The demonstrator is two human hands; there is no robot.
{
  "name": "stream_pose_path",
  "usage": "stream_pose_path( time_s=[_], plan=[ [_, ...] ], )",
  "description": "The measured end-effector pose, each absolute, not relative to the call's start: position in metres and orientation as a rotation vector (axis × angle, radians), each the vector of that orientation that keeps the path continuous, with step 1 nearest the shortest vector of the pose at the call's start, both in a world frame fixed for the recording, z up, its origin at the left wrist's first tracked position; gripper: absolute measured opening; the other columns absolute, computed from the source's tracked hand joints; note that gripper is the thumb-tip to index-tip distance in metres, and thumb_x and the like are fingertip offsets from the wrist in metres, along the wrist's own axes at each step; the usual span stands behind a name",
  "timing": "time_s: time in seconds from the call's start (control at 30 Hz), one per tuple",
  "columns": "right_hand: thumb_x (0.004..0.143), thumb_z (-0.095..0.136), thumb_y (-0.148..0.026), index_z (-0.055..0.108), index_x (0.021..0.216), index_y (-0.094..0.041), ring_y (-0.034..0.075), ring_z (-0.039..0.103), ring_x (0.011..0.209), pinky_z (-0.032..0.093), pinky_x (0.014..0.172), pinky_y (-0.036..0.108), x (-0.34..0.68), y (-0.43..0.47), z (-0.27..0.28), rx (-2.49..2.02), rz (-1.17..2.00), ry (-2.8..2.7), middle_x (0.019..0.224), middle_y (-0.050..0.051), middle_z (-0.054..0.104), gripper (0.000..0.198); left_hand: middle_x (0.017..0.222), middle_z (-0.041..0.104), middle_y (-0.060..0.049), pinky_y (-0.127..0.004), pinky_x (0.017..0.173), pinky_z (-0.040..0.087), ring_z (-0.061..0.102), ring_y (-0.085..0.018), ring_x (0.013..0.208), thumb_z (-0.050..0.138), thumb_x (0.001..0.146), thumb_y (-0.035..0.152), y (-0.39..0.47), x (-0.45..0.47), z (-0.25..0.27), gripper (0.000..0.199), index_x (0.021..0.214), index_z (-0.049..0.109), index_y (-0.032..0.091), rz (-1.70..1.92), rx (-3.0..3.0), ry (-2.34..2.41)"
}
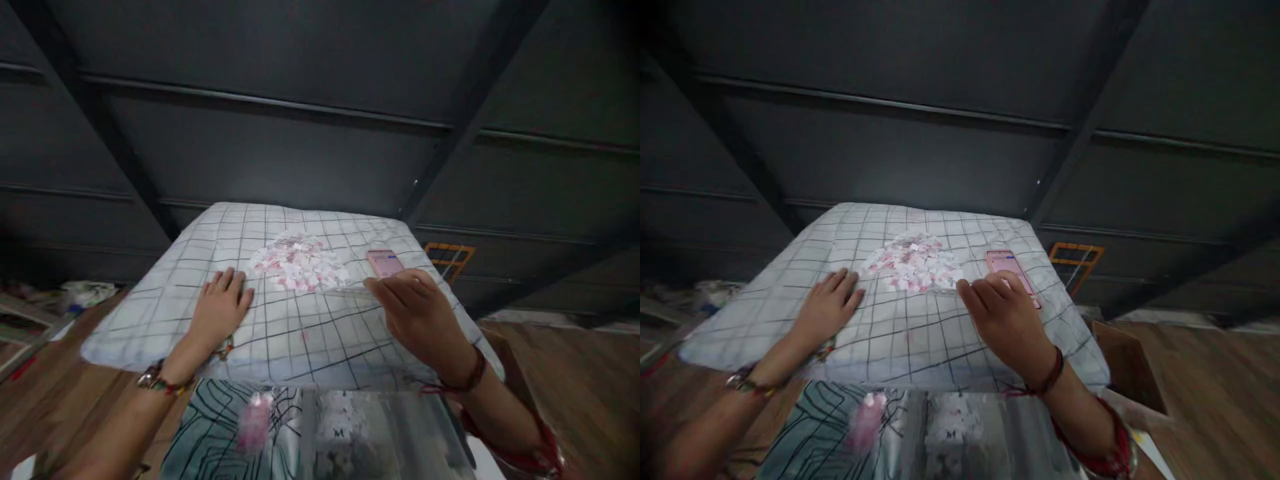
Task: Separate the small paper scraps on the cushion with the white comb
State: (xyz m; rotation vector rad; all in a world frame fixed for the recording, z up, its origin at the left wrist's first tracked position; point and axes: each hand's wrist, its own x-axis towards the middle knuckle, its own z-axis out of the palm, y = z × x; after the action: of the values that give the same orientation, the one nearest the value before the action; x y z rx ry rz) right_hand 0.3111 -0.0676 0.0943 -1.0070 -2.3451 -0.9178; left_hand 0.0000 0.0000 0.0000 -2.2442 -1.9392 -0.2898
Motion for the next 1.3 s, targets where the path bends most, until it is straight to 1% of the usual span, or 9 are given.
stream_pose_path(
  time_s=[0.23,0.4,0.5,0.67,0.8,0.93,1.03,1.17,1.3],
  plan=[
    [0.077,0.037,0.003,0.059,0.092,-0.013,0.017,0.04,0.065,0.036,0.071,0.032,0.296,-0.05,0.089,-1.024,-0.98,-2.349,0.065,0.001,0.053,0.031,0.137,0.046,-0.019,-0.051,0.103,0.035,0.039,-0.032,0.13,0.03,0.091,0.039,0.0,0.0,-0.004,0.051,0.129,0.049,0.01,-0.333,-2.242,-1.935],
    [0.076,0.039,0.005,0.058,0.095,-0.011,0.017,0.044,0.072,0.037,0.077,0.032,0.3,-0.063,0.091,-0.993,-0.874,-2.375,0.071,0.002,0.057,0.032,0.138,0.045,-0.018,-0.051,0.102,0.036,0.039,-0.032,0.129,0.031,0.091,0.039,-0.001,-0.001,-0.003,0.051,0.128,0.05,0.011,-0.329,-2.231,-1.935],
    [0.076,0.04,0.004,0.058,0.098,-0.01,0.017,0.044,0.074,0.036,0.079,0.033,0.301,-0.061,0.092,-0.995,-0.894,-2.338,0.072,0.003,0.057,0.031,0.137,0.046,-0.019,-0.051,0.102,0.036,0.039,-0.033,0.129,0.031,0.091,0.039,0.0,-0.001,-0.003,0.051,0.128,0.051,0.01,-0.34,-2.235,-1.927],
    [0.078,0.039,0.003,0.06,0.091,-0.012,0.017,0.039,0.065,0.035,0.068,0.032,0.293,-0.048,0.087,-1.006,-0.983,-2.354,0.065,0.001,0.053,0.029,0.137,0.046,-0.019,-0.051,0.102,0.036,0.039,-0.033,0.129,0.031,0.091,0.039,-0.001,0.0,-0.002,0.051,0.128,0.05,0.009,-0.338,-2.241,-1.933],
    [0.076,0.039,0.005,0.059,0.092,-0.012,0.017,0.044,0.071,0.037,0.075,0.032,0.294,-0.057,0.085,-0.985,-0.903,-2.372,0.069,0.001,0.057,0.031,0.137,0.046,-0.018,-0.051,0.102,0.036,0.039,-0.034,0.129,0.031,0.091,0.039,-0.001,0.0,-0.004,0.051,0.128,0.051,0.01,-0.345,-2.235,-1.927],
    [0.074,0.039,0.008,0.058,0.094,-0.012,0.016,0.046,0.072,0.038,0.079,0.032,0.301,-0.069,0.091,-0.988,-0.783,-2.394,0.071,0.001,0.06,0.034,0.136,0.047,-0.018,-0.051,0.101,0.036,0.04,-0.033,0.129,0.031,0.091,0.039,0.0,-0.001,-0.006,0.05,0.127,0.051,0.011,-0.367,-2.23,-1.915],
    [0.075,0.041,0.006,0.058,0.096,-0.011,0.017,0.047,0.073,0.038,0.079,0.032,0.301,-0.068,0.094,-0.997,-0.823,-2.345,0.072,0.002,0.061,0.032,0.135,0.048,-0.018,-0.05,0.102,0.036,0.039,-0.031,0.129,0.03,0.091,0.04,0.001,-0.002,-0.007,0.05,0.127,0.051,0.011,-0.37,-2.235,-1.906],
    [0.076,0.039,0.005,0.059,0.094,-0.013,0.017,0.046,0.07,0.039,0.074,0.032,0.299,-0.06,0.088,-0.993,-0.904,-2.318,0.068,0.001,0.059,0.032,0.135,0.048,-0.018,-0.05,0.102,0.036,0.039,-0.031,0.129,0.029,0.091,0.04,0.0,-0.001,-0.005,0.051,0.126,0.051,0.011,-0.372,-2.237,-1.919],
    [0.076,0.04,0.004,0.059,0.093,-0.012,0.016,0.049,0.07,0.04,0.075,0.032,0.298,-0.065,0.086,-1.005,-0.756,-2.365,0.07,0.002,0.061,0.03,0.135,0.048,-0.019,-0.051,0.102,0.036,0.04,-0.031,0.129,0.029,0.091,0.039,0.0,-0.001,-0.004,0.051,0.126,0.052,0.01,-0.377,-2.247,-1.918]
  ],
)
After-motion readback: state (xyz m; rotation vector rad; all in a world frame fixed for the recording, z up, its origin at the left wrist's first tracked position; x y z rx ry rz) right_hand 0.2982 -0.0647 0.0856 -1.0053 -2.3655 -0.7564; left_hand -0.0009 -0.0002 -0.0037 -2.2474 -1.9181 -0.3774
